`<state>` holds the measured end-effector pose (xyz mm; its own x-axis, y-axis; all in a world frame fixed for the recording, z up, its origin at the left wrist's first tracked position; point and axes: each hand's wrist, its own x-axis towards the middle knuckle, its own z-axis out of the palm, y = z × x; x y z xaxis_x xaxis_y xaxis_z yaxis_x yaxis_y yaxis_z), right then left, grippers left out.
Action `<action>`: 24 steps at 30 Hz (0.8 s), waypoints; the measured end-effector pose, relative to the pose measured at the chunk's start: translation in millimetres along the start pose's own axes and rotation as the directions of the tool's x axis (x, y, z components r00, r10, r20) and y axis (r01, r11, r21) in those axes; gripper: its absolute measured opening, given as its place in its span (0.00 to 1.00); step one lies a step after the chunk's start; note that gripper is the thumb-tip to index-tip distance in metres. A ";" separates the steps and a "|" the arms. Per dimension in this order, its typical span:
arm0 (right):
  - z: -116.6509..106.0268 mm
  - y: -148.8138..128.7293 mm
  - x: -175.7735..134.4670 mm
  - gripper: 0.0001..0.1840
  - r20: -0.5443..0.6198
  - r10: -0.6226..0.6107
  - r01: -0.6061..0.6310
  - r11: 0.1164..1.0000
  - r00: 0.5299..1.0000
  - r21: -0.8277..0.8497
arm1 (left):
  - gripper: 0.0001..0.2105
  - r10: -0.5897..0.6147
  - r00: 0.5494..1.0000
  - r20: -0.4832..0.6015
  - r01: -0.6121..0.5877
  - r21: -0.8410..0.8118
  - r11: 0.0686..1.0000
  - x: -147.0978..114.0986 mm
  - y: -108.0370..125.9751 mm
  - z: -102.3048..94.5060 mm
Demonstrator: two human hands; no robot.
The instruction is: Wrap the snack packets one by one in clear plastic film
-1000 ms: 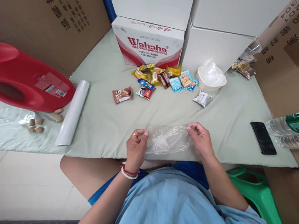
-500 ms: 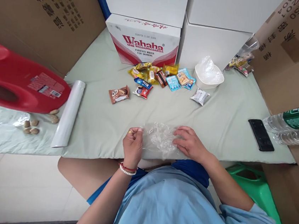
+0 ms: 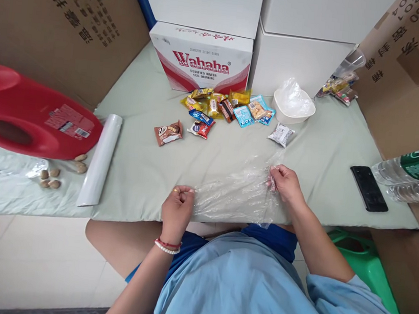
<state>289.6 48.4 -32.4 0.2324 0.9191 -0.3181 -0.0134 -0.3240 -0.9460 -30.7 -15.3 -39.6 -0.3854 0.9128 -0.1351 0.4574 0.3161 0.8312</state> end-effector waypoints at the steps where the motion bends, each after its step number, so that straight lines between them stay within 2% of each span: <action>1: -0.7 1.9 1.1 0.25 0.000 -0.017 0.017 0.999 1.000 -0.042 | 0.12 0.091 0.995 -0.040 -0.086 0.113 0.990 -1.7 0.7 -3.6; 2: -0.7 3.8 1.8 0.24 0.007 -0.028 0.028 0.996 1.000 -0.080 | 0.13 0.223 0.970 -0.092 -0.197 0.230 0.953 -4.3 2.8 -7.1; 3: -0.2 5.5 2.4 0.23 0.020 -0.034 0.036 0.993 0.999 -0.115 | 0.14 0.381 0.915 -0.131 -0.319 0.343 0.884 -8.0 6.6 -10.2; 4: 0.8 6.9 2.8 0.22 0.039 -0.037 0.042 0.989 0.999 -0.143 | 0.14 0.541 0.831 -0.131 -0.443 0.433 0.785 -12.5 11.9 -12.2; 5: 2.4 8.0 3.1 0.21 0.058 -0.040 0.049 0.985 0.998 -0.166 | 0.14 0.679 0.731 -0.070 -0.571 0.483 0.664 -17.3 18.4 -12.7; 6: 4.3 8.6 3.4 0.20 0.075 -0.043 0.056 0.982 0.996 -0.183 | 0.15 0.784 0.620 0.046 -0.702 0.478 0.527 -21.8 25.4 -11.3; 7: 6.5 8.8 3.8 0.20 0.089 -0.047 0.064 0.978 0.995 -0.198 | 0.16 0.847 0.498 0.186 -0.819 0.422 0.389 -25.5 32.5 -7.7; 9: 11.0 7.5 5.3 0.19 0.115 -0.061 0.087 0.967 0.992 -0.239 | 0.18 0.863 0.268 0.428 -0.954 0.241 0.177 -27.3 43.9 6.1; 10: 12.9 6.2 6.7 0.19 0.129 -0.069 0.102 0.959 0.989 -0.266 | 0.17 0.843 0.203 0.498 -0.975 0.180 0.128 -24.7 47.4 15.3; 11: 14.3 4.5 8.5 0.18 0.148 -0.077 0.118 0.947 0.986 -0.297 | 0.15 0.822 0.190 0.537 -0.979 0.164 0.119 -19.8 49.1 25.2; 12: 14.9 2.7 11.1 0.18 0.171 -0.080 0.134 0.935 0.982 -0.329 | 0.14 0.803 0.227 0.551 -0.971 0.188 0.145 -13.0 49.2 35.1; 13: 14.6 0.8 14.3 0.17 0.192 -0.079 0.145 0.922 0.978 -0.359 | 0.14 0.778 0.299 0.553 -0.951 0.235 0.199 -4.9 48.0 44.0; 16: 6.3 -4.3 26.7 0.12 0.204 -0.055 0.139 0.896 0.977 -0.422 | 0.21 0.649 0.567 0.507 -0.821 0.413 0.395 19.5 39.9 61.2; 18: -3.1 -6.4 34.3 0.10 0.157 -0.035 0.101 0.895 0.987 -0.435 | 0.25 0.556 0.687 0.467 -0.725 0.498 0.476 29.6 34.2 64.2; 20: -11.4 -7.6 38.7 0.13 0.098 -0.017 0.057 0.905 0.995 -0.421 | 0.28 0.496 0.742 0.451 -0.669 0.538 0.512 32.7 30.5 63.5; 22: -14.9 -7.8 39.5 0.20 0.059 -0.017 0.041 0.901 0.998 -0.433 | 0.29 0.468 0.759 0.452 -0.650 0.551 0.523 31.2 29.4 62.2; 24: -13.5 -6.8 38.3 0.29 0.064 -0.059 0.084 0.857 0.996 -0.509 | 0.30 0.455 0.769 0.449 -0.639 0.560 0.527 29.7 30.6 61.9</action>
<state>311.7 82.8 -37.3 0.1696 0.9492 -0.2652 0.5026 -0.3148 -0.8052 21.5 37.5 -51.5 0.2720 0.9618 0.0323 0.9363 -0.2722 0.2221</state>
